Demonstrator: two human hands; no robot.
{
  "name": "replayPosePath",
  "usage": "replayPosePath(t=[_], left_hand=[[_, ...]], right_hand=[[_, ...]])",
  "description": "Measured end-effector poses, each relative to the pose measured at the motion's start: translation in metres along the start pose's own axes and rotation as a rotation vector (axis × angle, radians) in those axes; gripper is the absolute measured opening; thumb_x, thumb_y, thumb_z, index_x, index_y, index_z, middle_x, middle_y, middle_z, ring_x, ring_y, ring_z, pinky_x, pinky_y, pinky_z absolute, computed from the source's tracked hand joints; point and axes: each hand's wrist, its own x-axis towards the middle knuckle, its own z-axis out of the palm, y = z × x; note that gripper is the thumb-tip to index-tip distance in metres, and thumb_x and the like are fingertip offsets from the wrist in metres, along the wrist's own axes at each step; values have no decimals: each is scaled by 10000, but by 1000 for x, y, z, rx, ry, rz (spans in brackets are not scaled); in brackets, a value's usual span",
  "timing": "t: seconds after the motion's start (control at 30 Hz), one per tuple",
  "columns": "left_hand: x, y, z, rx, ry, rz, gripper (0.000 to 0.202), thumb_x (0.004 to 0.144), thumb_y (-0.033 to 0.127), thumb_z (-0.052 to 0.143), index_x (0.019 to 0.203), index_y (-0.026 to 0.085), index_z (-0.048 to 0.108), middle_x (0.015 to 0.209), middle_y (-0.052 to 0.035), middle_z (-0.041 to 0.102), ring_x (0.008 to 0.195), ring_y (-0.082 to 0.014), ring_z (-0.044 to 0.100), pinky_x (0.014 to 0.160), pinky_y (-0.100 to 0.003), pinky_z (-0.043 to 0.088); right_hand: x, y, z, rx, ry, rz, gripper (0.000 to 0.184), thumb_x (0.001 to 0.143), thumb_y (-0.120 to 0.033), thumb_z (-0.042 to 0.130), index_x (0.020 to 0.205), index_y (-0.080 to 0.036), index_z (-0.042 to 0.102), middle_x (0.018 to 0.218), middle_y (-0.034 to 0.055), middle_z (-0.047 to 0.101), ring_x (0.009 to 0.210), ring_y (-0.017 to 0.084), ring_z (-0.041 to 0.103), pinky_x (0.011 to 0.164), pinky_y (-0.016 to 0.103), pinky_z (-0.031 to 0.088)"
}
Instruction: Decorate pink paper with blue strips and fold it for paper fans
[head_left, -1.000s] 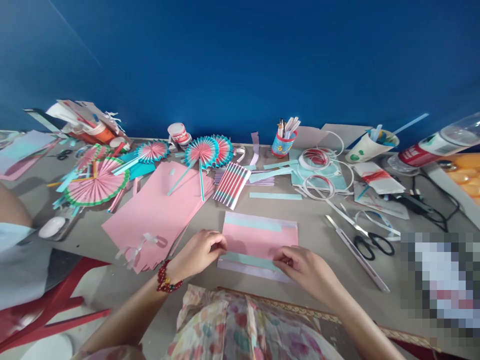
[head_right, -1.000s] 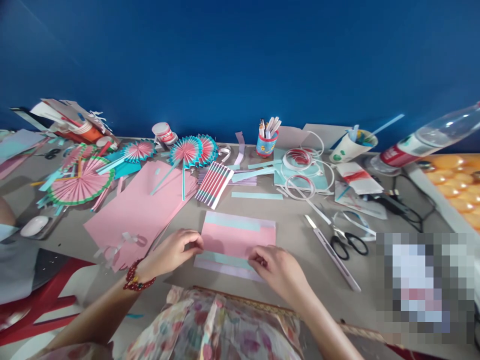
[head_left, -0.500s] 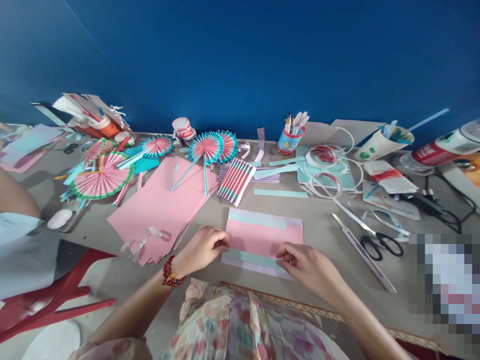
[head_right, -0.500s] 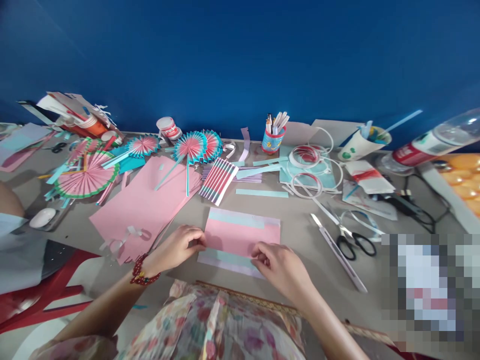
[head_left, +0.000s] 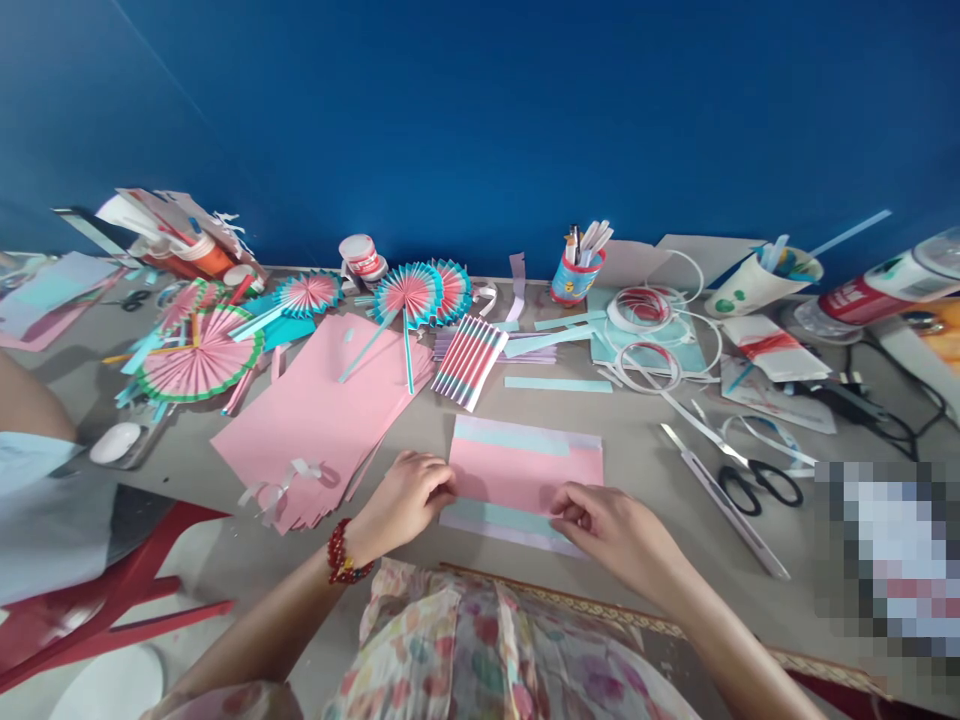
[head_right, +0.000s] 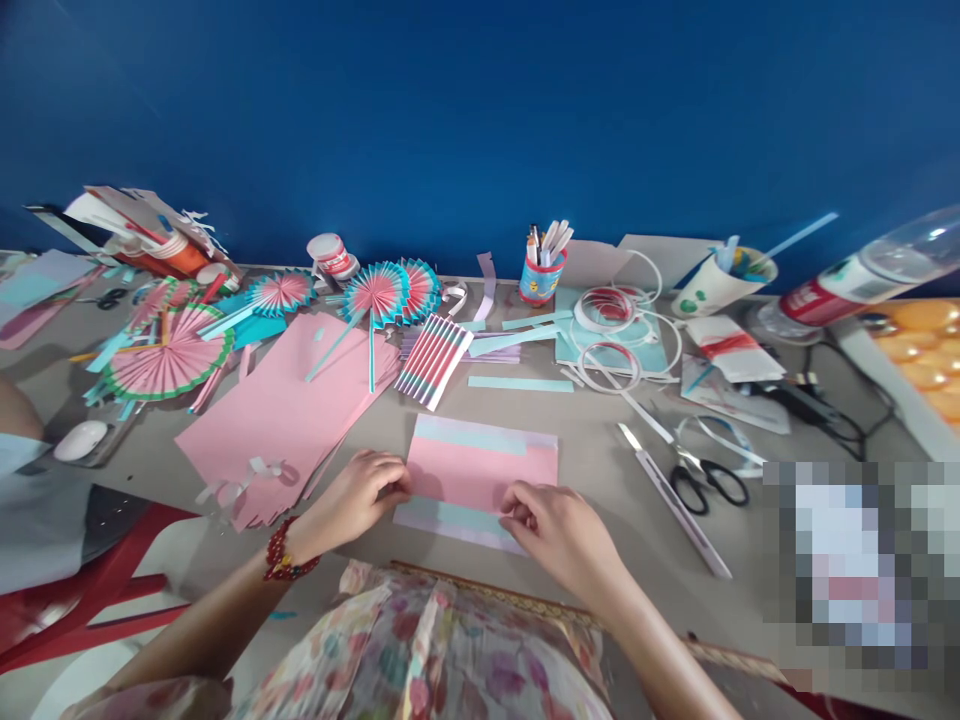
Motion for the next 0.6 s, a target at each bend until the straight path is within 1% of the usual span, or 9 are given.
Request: replayPosePath(t=[0.23,0.47,0.6], left_hand=[[-1,0,2,-6,3,11,132,900,146,617,778,191,591,802,23,657,805,-153,604,759,-289,356],[-3,-1,3,-4,14,25,119,905,129,586,805,193,591,832,8,662,821,-167,606,780,-310,354],[-4,0,5,16,11,21,115,910,137,571,810,193,585,831,8,655,826,-170,603,768,-313,354]], right_hand=[[0,-4,-2,-14,5,-4,78,818,-299,549,797,-252,607,776,-10,711,686,161,645,609,240,399],[0,-5,-1,-22,23,-16,49,826,-271,565,794,-252,597,752,-25,694,685,151,634,615,234,375],[0,-4,2,-35,34,-20,52,833,-255,566,787,-246,587,737,-30,690,679,144,628,619,232,365]])
